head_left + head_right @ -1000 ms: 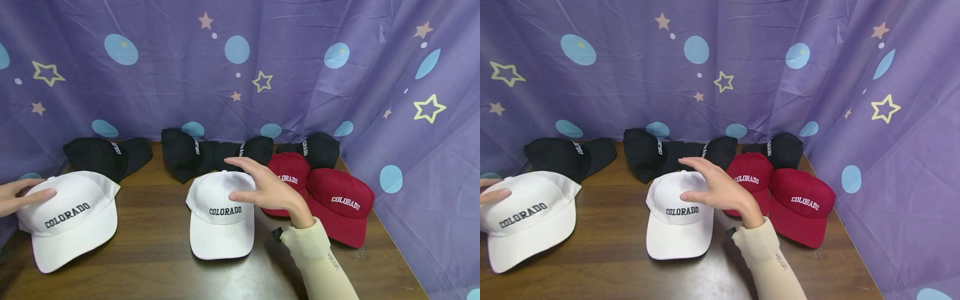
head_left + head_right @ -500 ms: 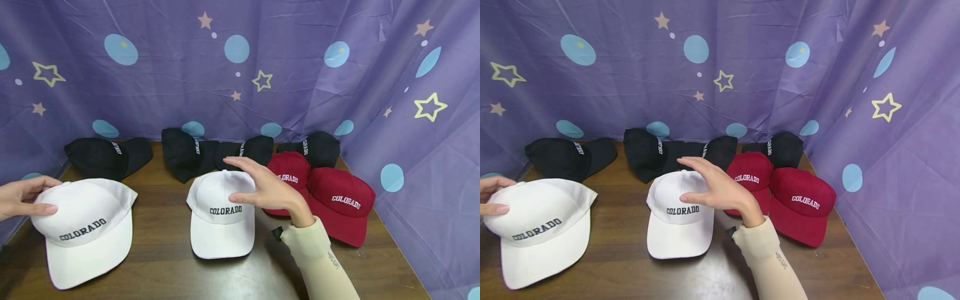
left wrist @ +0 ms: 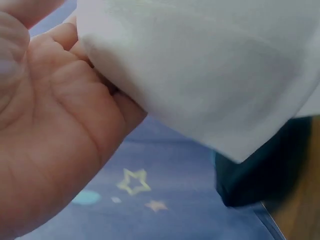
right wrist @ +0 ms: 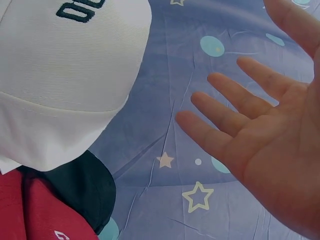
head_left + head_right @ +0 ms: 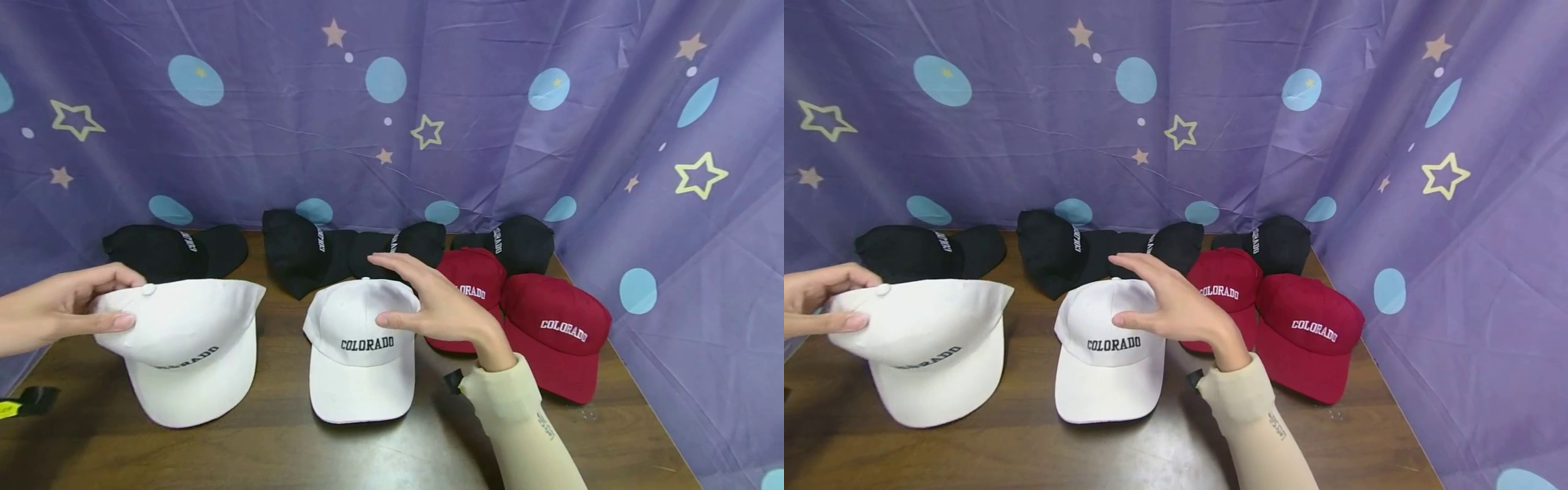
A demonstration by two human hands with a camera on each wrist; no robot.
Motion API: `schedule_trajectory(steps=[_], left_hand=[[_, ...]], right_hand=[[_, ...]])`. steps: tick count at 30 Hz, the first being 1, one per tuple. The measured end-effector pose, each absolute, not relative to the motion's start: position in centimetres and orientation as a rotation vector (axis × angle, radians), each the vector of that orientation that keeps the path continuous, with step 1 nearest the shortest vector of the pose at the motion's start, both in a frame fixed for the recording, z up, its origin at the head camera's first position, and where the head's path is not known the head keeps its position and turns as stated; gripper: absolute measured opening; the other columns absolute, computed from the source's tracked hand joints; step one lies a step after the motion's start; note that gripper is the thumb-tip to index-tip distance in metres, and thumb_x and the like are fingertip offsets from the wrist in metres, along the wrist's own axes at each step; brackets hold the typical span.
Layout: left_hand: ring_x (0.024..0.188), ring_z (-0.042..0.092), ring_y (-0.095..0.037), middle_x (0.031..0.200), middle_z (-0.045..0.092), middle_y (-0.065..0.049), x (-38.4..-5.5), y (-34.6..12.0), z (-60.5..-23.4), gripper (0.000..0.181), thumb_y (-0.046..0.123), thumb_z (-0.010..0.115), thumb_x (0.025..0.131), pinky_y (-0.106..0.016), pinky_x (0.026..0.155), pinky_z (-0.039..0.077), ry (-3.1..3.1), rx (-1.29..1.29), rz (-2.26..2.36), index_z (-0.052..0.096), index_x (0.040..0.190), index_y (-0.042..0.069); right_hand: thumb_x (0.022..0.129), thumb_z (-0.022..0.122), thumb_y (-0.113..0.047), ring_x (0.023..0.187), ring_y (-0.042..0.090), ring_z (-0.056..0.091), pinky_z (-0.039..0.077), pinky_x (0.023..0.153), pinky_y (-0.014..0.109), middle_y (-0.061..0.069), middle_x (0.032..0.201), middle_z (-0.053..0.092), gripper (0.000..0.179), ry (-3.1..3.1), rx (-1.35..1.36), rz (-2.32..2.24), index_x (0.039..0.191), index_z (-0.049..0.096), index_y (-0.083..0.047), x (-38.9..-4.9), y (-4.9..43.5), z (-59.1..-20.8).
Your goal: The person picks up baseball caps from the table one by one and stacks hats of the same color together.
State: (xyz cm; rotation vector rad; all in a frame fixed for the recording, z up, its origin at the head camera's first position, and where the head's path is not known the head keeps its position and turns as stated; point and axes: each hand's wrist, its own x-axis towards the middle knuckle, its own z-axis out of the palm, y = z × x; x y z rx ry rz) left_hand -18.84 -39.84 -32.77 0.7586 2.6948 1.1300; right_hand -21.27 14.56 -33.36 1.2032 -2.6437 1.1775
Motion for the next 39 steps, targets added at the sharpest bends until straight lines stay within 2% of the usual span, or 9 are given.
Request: schedule_trajectory(steps=[8, 14, 18, 29, 34, 39], left_hand=[[0.082, 0.069, -0.016, 0.100, 0.072, -0.004, -18.0, -36.0, -29.6, 0.041, -0.012, 0.069, 0.095, -0.028, 0.062, 0.055, 2.801, 0.789, 1.139, 0.062, 0.129, 0.010], [0.082, 0.071, -0.018, 0.104, 0.074, -0.005, -17.6, -32.5, -27.3, 0.041, -0.008, 0.068, 0.098, -0.025, 0.067, 0.057, 2.836, 0.773, 1.190, 0.063, 0.132, 0.013], [0.083, 0.071, -0.019, 0.104, 0.075, -0.007, -17.8, -30.0, -26.4, 0.041, -0.010, 0.067, 0.098, -0.026, 0.070, 0.057, 2.750, 0.874, 1.280, 0.064, 0.133, 0.010], [0.090, 0.070, -0.023, 0.107, 0.072, -0.013, -19.1, -23.1, -26.5, 0.031, -0.005, 0.064, 0.101, -0.034, 0.072, 0.061, 2.356, 1.045, 1.452, 0.062, 0.130, 0.006], [0.094, 0.070, -0.024, 0.109, 0.071, -0.014, -19.9, -20.5, -27.5, 0.027, 0.001, 0.066, 0.102, -0.035, 0.076, 0.061, 2.275, 1.011, 1.479, 0.063, 0.129, 0.006], [0.098, 0.068, -0.025, 0.112, 0.069, -0.015, -20.6, -18.7, -28.4, 0.028, 0.006, 0.067, 0.103, -0.035, 0.079, 0.061, 2.213, 0.965, 1.530, 0.062, 0.131, 0.005]], right_hand=[[0.091, 0.087, -0.028, 0.148, 0.012, 0.041, 0.039, 0.122, 0.046, -0.007, 0.160, 0.046, 0.081, -2.606, 1.177, 1.189, 0.160, 0.046, -0.021, -21.2, 14.7, -33.2], [0.091, 0.087, -0.026, 0.146, 0.012, 0.043, 0.044, 0.118, 0.044, -0.005, 0.159, 0.047, 0.080, -2.558, 1.180, 1.214, 0.160, 0.047, -0.023, -21.1, 14.6, -33.0], [0.090, 0.088, -0.024, 0.146, 0.013, 0.044, 0.045, 0.117, 0.044, -0.003, 0.159, 0.048, 0.081, -2.498, 1.187, 1.243, 0.160, 0.047, -0.021, -21.0, 14.6, -32.9], [0.092, 0.086, -0.028, 0.146, 0.016, 0.043, 0.041, 0.120, 0.051, -0.003, 0.159, 0.047, 0.080, -2.416, 1.143, 1.245, 0.161, 0.047, -0.020, -20.6, 14.5, -32.3], [0.091, 0.087, -0.027, 0.144, 0.015, 0.047, 0.042, 0.119, 0.047, -0.004, 0.155, 0.051, 0.075, -2.393, 1.185, 1.264, 0.157, 0.051, -0.019, -20.6, 14.5, -32.2], [0.089, 0.089, -0.028, 0.134, 0.013, 0.055, 0.048, 0.112, 0.041, -0.006, 0.147, 0.058, 0.071, -2.421, 1.194, 1.278, 0.151, 0.056, -0.018, -20.7, 14.5, -32.4]])
